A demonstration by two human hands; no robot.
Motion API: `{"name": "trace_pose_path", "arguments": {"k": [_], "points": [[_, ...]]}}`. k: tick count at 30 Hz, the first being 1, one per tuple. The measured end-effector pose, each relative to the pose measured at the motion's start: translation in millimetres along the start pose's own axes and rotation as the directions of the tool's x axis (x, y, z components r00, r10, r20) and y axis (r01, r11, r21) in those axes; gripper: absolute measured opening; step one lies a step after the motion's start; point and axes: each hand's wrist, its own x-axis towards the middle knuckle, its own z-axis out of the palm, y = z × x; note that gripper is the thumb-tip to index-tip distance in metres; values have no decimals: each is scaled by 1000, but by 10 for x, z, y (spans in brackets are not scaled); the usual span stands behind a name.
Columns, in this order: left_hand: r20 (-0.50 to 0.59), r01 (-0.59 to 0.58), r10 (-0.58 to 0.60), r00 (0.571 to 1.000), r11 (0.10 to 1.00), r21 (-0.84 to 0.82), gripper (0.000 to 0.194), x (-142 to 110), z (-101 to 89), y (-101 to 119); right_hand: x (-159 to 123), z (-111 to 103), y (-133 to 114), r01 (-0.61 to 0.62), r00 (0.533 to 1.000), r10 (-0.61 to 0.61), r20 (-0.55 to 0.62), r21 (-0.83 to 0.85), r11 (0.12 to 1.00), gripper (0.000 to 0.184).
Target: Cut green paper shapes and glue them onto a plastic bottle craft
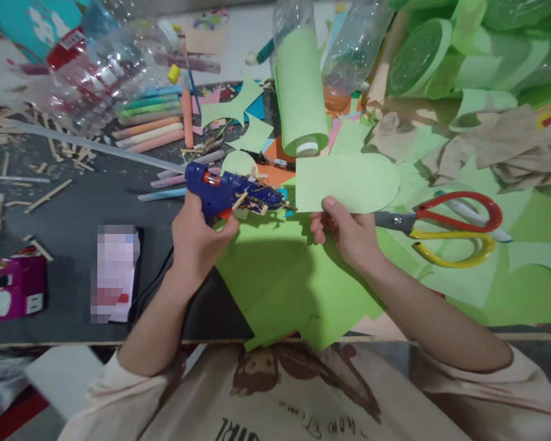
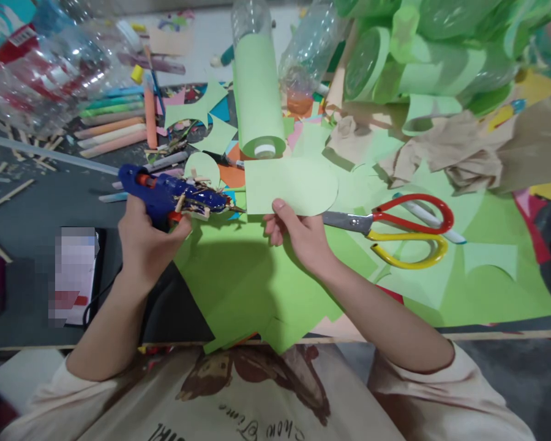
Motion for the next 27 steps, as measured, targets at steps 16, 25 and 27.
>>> {"name": "trace_pose_path", "arguments": {"k": [16, 25, 27], "points": [[-6, -73, 74, 997, 995, 73, 56, 2, -11, -13, 0, -18, 15, 2, 1000, -2, 16, 25, 1000, 44], [70, 3, -27, 997, 947, 321, 57, 8, -5, 68, -9, -19, -3, -31, 999, 31, 24, 1, 1000, 45], [64, -11, -10, 998, 944, 329, 56, 11, -5, 66, -12, -24, 4, -33, 999, 33, 28, -10, 999, 44]]}}
